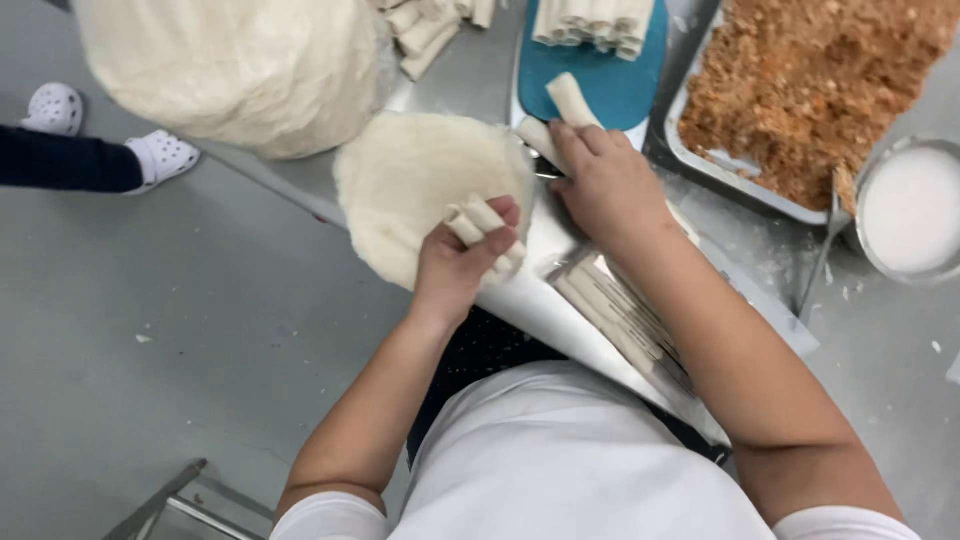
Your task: The person picks up prepared food rolls and places them into a plastic bag, puts the bag on a digital scale to check the weight, and adds more rolls from a tray to reach the desired total.
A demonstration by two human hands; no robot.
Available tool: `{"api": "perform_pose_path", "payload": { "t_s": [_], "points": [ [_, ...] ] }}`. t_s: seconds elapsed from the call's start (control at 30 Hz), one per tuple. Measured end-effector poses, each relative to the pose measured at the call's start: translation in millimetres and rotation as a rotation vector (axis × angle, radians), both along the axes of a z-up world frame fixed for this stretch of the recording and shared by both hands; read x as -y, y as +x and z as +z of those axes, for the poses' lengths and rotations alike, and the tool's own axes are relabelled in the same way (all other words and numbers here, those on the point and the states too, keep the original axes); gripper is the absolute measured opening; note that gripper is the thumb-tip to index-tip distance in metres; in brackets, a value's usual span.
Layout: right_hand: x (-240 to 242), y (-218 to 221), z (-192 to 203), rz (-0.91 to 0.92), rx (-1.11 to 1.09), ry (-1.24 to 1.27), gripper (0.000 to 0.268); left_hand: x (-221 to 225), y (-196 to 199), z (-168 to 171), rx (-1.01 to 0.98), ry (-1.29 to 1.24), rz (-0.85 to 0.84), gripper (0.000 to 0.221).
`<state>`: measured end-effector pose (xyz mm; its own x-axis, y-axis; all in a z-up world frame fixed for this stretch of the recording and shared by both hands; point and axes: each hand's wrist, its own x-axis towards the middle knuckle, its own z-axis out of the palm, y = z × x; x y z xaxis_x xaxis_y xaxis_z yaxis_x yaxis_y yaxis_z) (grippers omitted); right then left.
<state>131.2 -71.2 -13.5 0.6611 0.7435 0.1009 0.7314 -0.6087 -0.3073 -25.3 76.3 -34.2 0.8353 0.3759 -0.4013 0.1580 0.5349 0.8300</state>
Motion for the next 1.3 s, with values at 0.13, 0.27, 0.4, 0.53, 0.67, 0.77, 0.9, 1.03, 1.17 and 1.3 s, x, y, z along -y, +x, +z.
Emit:
{"api": "perform_pose_path", "payload": {
  "t_s": [0.13,0.27,0.4,0.53,0.67,0.77,0.9,1.03,1.17,1.3],
  "points": [
    [1,-1,-5,-0.462,-0.711,0.255,0.044,-3,13,-10,0.074,-0.061,0.013,0.044],
    [10,-57,35,-0.544,-0.825,0.297,0.051,12,31,-18,0.1,-0.206,0.007,0.044],
    [49,-79,11,-0.317,-0.752,0.647,0.053,28,33,-24,0.117,-0.213,-0.105,0.043],
    [51,-85,3,-0.325,-0.986,0.983,0.059,32,25,-32,0.146,-0.252,-0.206,0.039],
    [50,-86,-3,-0.227,-0.977,0.996,0.055,15,18,3,0.131,-0.239,-0.216,0.035],
    [43,-67,20,0.043,-0.737,0.598,0.047,-6,11,36,0.131,-0.144,-0.233,0.028],
    [45,-13,42,0.148,-0.055,-0.106,0.034,-20,-6,12,-0.024,-0.049,-0.169,0.045],
    [20,20,74,0.082,-0.278,-0.699,0.032,-27,-9,32,-0.115,-0.163,-0.135,0.043],
    [49,4,72,0.061,-0.353,-0.479,0.024,-10,-7,18,0.005,-0.205,-0.067,0.039],
    [72,-71,49,-0.281,-0.645,0.372,0.035,30,1,9,-0.019,-0.188,-0.167,0.04]
  ]
}}
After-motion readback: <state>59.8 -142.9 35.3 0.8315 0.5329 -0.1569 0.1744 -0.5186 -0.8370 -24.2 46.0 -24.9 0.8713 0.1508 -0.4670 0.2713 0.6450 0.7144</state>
